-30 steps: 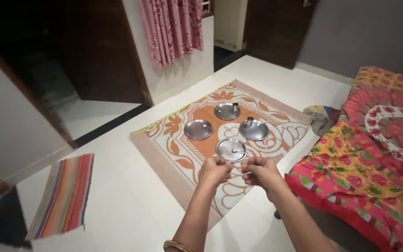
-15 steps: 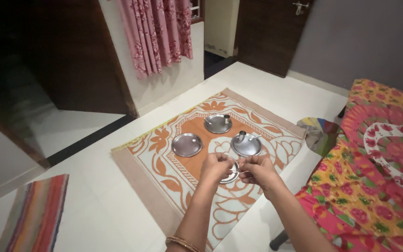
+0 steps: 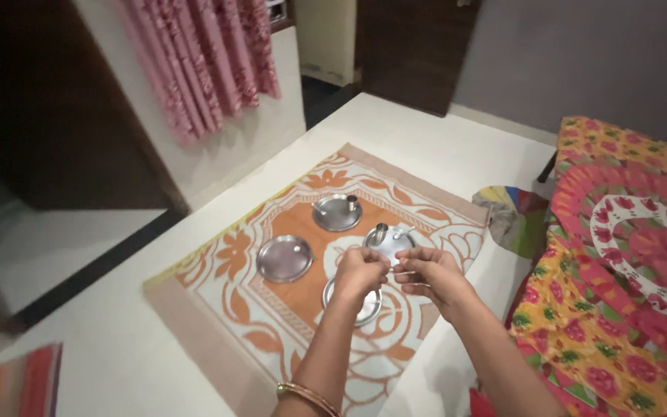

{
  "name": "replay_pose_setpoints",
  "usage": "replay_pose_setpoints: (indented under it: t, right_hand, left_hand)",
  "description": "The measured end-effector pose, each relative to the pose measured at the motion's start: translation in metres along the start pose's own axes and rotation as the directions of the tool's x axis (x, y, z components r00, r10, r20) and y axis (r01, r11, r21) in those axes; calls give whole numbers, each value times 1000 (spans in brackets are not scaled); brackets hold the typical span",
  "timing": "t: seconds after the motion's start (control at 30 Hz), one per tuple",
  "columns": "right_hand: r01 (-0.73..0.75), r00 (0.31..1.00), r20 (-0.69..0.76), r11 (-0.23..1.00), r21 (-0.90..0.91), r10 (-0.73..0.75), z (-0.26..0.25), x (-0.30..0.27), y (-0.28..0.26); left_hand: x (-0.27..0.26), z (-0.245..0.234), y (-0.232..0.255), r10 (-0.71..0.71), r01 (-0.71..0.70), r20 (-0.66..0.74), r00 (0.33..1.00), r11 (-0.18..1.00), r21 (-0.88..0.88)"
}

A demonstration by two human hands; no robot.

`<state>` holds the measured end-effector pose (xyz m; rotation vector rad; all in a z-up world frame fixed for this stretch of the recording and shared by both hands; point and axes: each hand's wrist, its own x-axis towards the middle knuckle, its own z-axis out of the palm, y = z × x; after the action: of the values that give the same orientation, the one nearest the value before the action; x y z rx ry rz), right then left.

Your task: The person repeatedly picks up small metal bowls and cups from a patterned mat on the floor, carries them to the kitchen counter, and places them into a larger metal bowl. The person then returns to the mat to repeat the process with additional items.

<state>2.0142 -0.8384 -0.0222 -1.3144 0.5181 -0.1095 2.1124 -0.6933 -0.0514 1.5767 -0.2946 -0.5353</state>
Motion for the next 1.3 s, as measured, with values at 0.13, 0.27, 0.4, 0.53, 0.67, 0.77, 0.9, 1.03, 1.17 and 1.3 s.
replay_pose_setpoints:
  t: [0.13, 0.27, 0.4, 0.53, 0.67, 0.77, 0.9, 1.03, 1.17, 1.3]
  right_hand:
    - [-4, 993, -117, 1000, -21, 2, -18, 45, -15]
    - [-18, 983, -183, 1000, 12, 19, -45, 82, -23]
    - [-60, 966, -251, 998, 6, 59, -74, 117, -29]
    - [-77, 968, -239, 997, 3, 75, -108, 158, -31]
    - [-109, 970, -224, 993, -50, 95, -145, 202, -39]
    - [-137, 968, -228, 985, -105, 110, -168, 239, -43]
    - [-151, 975, -180, 982, -109, 130, -189, 281, -40]
    - [-184, 971, -179, 975, -125, 160, -209, 319, -32]
    - [-219, 964, -190, 963, -155, 188, -218, 371, -26]
    - [-243, 958, -179, 965, -103, 222, -222, 429, -10]
  left_hand:
    - [64, 16, 10, -17, 16, 8, 1000, 994, 104]
    - [118, 39, 9, -18, 10, 58, 998, 992, 123]
    - [164, 65, 4, -52, 45, 81, 995, 995, 85]
    - [212, 95, -4, -57, 60, 136, 989, 998, -17]
    - [258, 121, -12, -106, 112, 105, 989, 992, -56]
    - [289, 134, -22, -147, 151, 72, 987, 987, -54]
    - [327, 134, -35, -208, 201, -84, 974, 976, -84]
    - [366, 126, -51, -280, 249, -139, 950, 947, -202]
    - [419, 115, -68, -326, 281, -168, 930, 927, -247]
    - [480, 116, -98, -357, 320, -185, 916, 925, -204]
